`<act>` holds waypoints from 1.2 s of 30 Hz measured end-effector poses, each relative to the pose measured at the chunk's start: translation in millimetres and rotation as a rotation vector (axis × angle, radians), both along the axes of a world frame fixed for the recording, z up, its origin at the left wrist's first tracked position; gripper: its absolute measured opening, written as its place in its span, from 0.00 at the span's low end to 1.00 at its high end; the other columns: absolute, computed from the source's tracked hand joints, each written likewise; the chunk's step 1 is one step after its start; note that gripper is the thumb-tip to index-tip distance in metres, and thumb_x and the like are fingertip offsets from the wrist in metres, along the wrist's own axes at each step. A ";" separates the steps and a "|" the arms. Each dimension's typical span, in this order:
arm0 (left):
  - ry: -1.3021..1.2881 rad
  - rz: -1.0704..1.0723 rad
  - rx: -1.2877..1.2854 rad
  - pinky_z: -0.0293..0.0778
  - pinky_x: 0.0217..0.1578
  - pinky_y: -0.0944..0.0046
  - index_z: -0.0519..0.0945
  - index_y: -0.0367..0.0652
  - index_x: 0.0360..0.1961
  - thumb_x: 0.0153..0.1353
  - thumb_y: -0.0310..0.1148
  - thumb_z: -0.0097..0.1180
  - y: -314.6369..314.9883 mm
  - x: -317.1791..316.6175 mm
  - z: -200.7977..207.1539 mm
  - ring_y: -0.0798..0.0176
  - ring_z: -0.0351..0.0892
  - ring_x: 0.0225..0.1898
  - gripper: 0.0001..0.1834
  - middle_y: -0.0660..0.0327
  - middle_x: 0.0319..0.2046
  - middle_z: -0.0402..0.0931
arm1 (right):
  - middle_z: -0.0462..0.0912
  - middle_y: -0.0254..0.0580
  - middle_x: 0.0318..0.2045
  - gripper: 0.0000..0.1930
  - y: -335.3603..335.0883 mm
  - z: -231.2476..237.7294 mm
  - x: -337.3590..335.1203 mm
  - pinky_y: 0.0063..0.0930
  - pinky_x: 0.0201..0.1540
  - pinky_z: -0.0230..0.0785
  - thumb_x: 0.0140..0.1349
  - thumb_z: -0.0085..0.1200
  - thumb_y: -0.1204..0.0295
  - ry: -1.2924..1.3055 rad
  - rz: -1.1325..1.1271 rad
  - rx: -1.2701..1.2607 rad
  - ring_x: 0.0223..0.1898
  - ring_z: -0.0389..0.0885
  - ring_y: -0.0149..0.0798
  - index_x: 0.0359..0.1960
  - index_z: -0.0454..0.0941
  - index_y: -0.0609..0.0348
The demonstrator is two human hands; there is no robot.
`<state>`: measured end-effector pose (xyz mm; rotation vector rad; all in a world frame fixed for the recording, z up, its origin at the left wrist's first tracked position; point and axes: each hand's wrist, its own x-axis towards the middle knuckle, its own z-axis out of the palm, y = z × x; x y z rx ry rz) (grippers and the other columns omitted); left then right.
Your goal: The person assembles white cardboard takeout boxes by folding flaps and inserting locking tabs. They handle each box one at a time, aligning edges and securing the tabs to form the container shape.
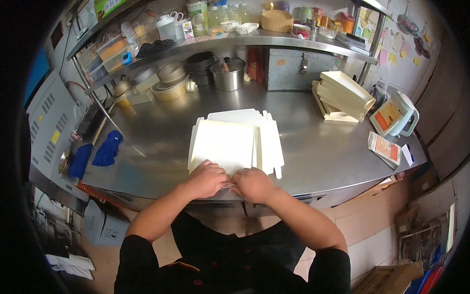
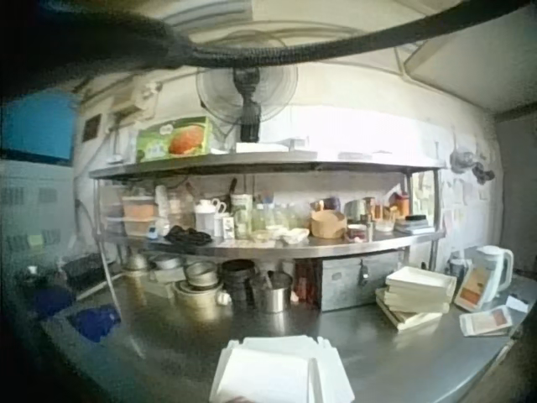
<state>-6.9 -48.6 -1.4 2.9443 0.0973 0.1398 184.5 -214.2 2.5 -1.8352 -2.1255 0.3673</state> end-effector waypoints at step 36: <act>-0.154 0.064 -0.682 0.81 0.59 0.51 0.67 0.48 0.64 0.58 0.22 0.78 -24.0 -40.3 -0.8 0.50 0.82 0.59 0.38 0.53 0.54 0.78 | 0.84 0.46 0.51 0.23 -5.6 -10.3 -2.3 0.49 0.66 0.67 0.56 0.74 0.78 0.348 0.138 0.196 0.59 0.81 0.56 0.53 0.81 0.52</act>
